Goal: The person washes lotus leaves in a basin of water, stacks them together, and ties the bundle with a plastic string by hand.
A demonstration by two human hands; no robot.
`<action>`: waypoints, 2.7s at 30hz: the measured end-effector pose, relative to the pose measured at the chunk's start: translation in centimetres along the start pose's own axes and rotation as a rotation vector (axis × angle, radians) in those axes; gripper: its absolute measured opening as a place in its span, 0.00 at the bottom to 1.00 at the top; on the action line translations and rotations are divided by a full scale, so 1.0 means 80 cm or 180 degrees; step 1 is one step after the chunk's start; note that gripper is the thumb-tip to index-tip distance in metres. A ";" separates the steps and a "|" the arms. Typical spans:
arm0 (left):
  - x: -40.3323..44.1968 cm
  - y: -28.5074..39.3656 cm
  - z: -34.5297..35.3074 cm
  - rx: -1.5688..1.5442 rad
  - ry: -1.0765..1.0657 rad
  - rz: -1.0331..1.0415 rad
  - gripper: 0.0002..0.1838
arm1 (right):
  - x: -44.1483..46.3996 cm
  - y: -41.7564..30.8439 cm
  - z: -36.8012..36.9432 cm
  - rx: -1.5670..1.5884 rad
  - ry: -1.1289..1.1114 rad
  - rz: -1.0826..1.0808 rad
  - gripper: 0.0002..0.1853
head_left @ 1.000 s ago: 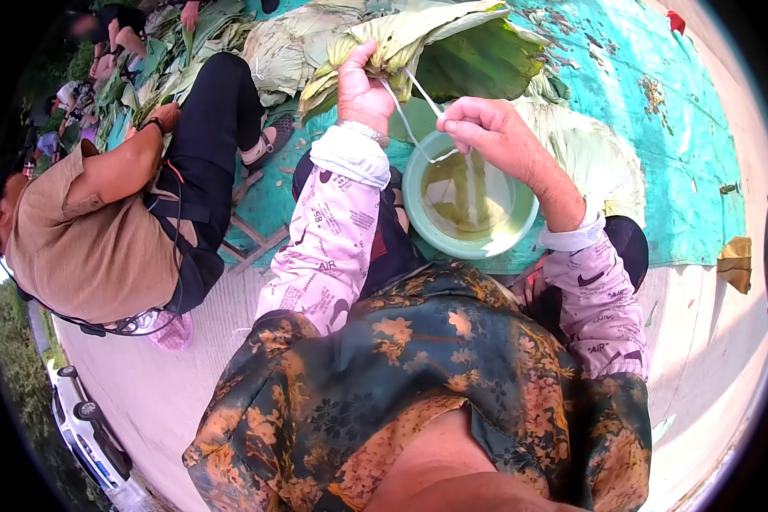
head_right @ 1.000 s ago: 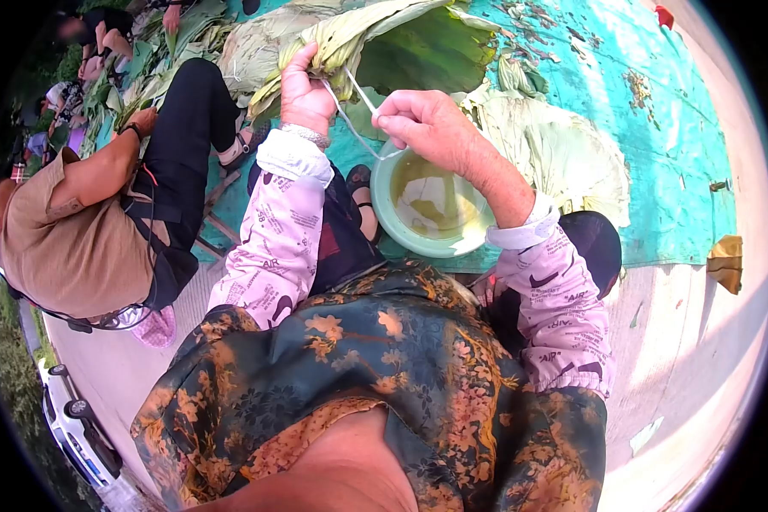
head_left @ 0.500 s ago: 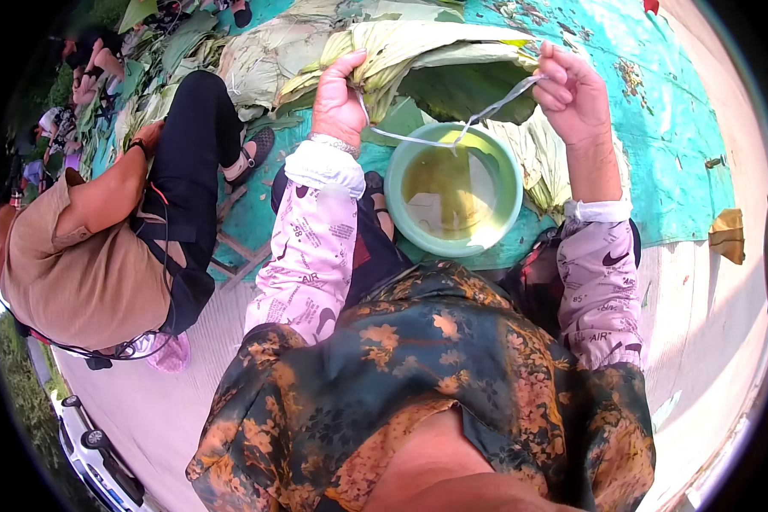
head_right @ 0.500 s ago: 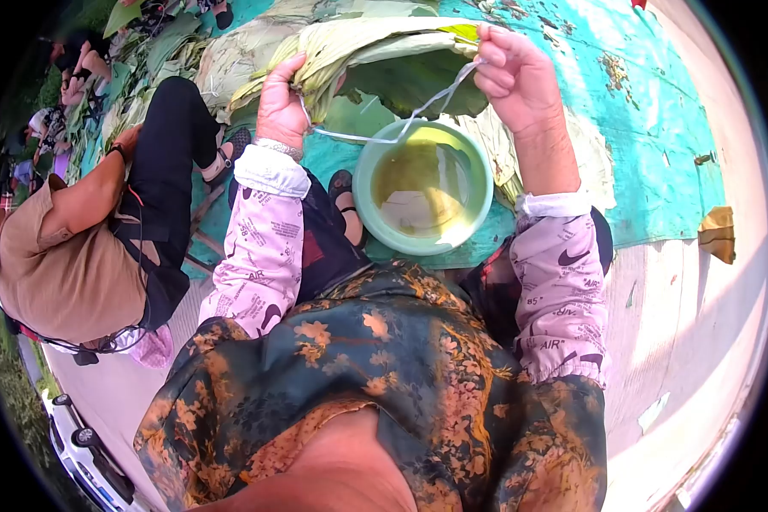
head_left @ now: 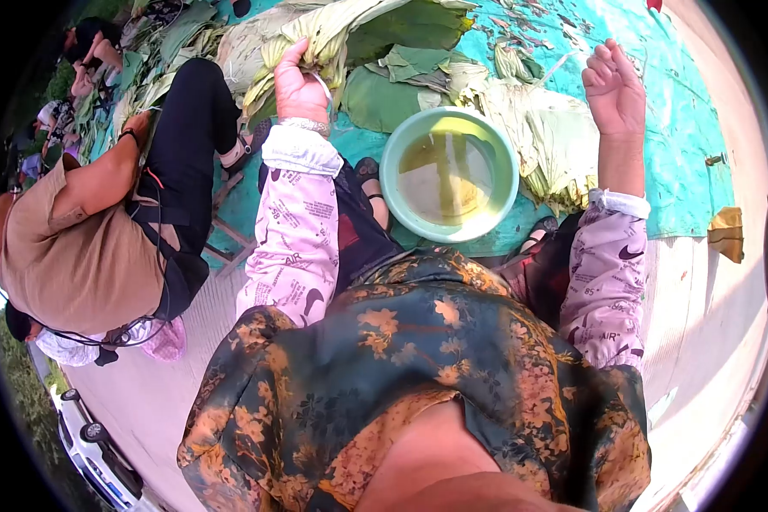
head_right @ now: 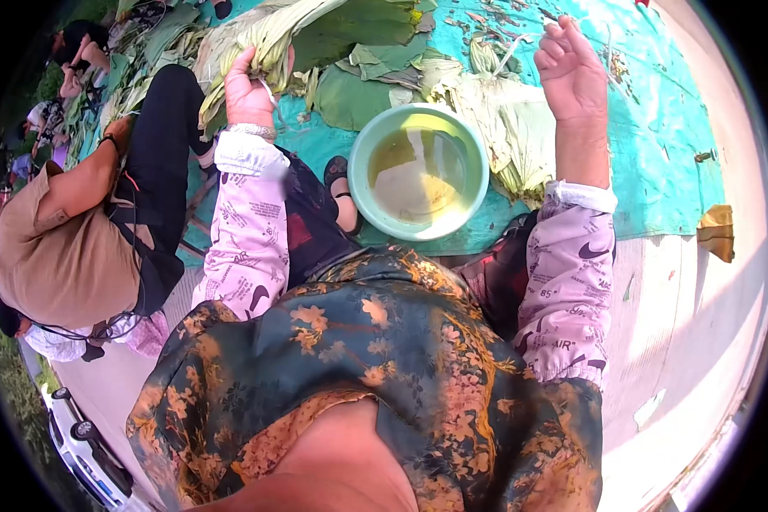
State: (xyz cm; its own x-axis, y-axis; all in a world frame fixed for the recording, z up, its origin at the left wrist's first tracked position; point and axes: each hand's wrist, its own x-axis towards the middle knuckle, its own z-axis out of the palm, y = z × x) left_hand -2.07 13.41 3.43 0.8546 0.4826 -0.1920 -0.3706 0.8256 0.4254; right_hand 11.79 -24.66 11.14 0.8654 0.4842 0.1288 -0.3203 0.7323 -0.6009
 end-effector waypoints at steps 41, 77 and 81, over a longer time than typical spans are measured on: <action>-0.027 -0.016 0.036 0.0133 0.0370 0.0379 0.13 | -0.044 0.107 0.109 -0.2159 -0.1522 0.1882 0.08; -0.005 0.078 -0.077 0.0216 0.0621 0.0380 0.19 | -0.044 -0.128 -0.092 0.0927 0.0224 -0.1279 0.04; -0.012 0.079 -0.078 0.0247 0.0615 0.0370 0.18 | -0.046 -0.130 -0.097 0.0864 0.0231 -0.1441 0.04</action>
State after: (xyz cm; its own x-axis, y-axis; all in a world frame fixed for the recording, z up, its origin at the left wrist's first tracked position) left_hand -7.52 19.98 0.81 0.7194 0.6263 -0.3003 -0.4270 0.7398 0.5199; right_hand 14.95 -37.80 10.79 0.9616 0.0638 0.2671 0.0114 0.9626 -0.2708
